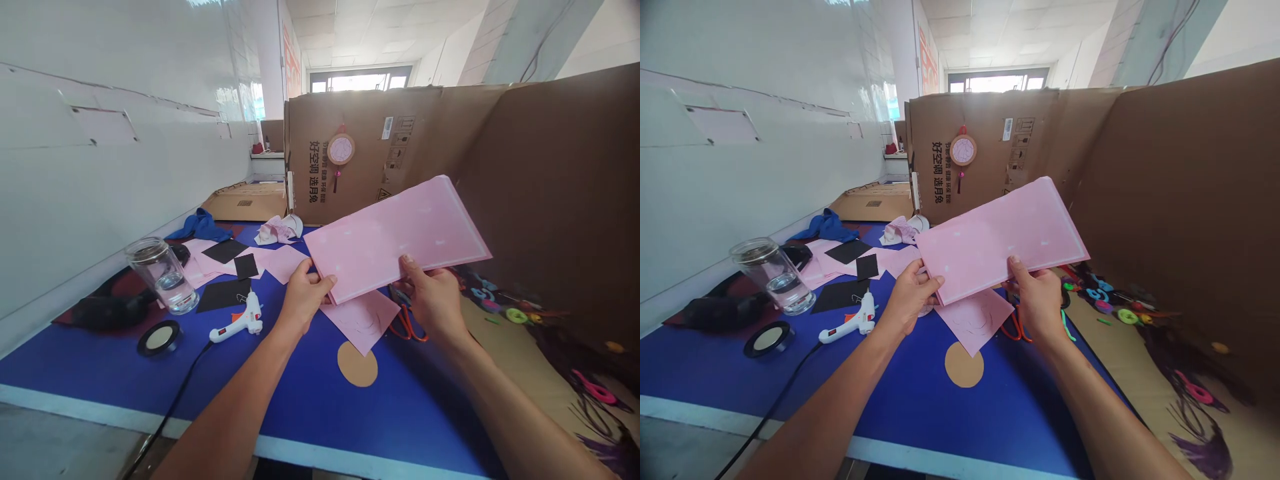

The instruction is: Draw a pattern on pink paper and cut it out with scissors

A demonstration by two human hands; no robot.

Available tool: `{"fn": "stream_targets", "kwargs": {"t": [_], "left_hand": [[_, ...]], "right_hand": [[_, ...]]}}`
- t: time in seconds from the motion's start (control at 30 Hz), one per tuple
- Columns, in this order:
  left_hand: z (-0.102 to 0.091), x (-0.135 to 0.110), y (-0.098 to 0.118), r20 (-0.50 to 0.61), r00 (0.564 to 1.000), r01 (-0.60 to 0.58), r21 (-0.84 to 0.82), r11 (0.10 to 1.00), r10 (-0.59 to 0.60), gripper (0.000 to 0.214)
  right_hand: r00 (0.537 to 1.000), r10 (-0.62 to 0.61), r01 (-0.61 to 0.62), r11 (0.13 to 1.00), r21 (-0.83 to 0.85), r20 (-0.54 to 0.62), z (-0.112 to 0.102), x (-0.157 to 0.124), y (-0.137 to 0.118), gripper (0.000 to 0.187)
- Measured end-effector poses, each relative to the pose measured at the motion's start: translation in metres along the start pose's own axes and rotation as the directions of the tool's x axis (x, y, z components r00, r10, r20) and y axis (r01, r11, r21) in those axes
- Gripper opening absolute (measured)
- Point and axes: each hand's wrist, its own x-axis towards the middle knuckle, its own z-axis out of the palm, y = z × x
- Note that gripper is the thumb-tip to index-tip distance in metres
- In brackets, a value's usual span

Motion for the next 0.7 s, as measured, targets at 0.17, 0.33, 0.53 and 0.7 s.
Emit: {"fn": "stream_targets", "kwargs": {"t": [0.17,0.33,0.53,0.7], "left_hand": [[-0.002,0.003,-0.007,-0.046,0.998,-0.042,0.063,0.997,0.045,0.044],[-0.001,0.002,-0.004,-0.018,1.0,-0.018,0.008,1.0,0.018,0.051],[-0.002,0.004,-0.008,0.009,1.0,-0.012,0.018,1.0,0.012,0.055],[-0.004,-0.001,-0.015,-0.054,0.848,-0.438,0.491,0.753,0.528,0.076]], "right_hand": [[1.0,-0.026,0.026,0.999,-0.034,0.003,0.0,-0.002,-0.005,0.05],[0.999,-0.037,0.036,0.998,-0.052,-0.016,-0.003,0.002,-0.003,0.053],[0.999,-0.026,0.022,0.997,-0.076,-0.045,-0.002,0.001,-0.009,0.048],[0.985,-0.143,0.121,0.971,-0.206,-0.094,0.0,-0.008,-0.027,0.043]]}}
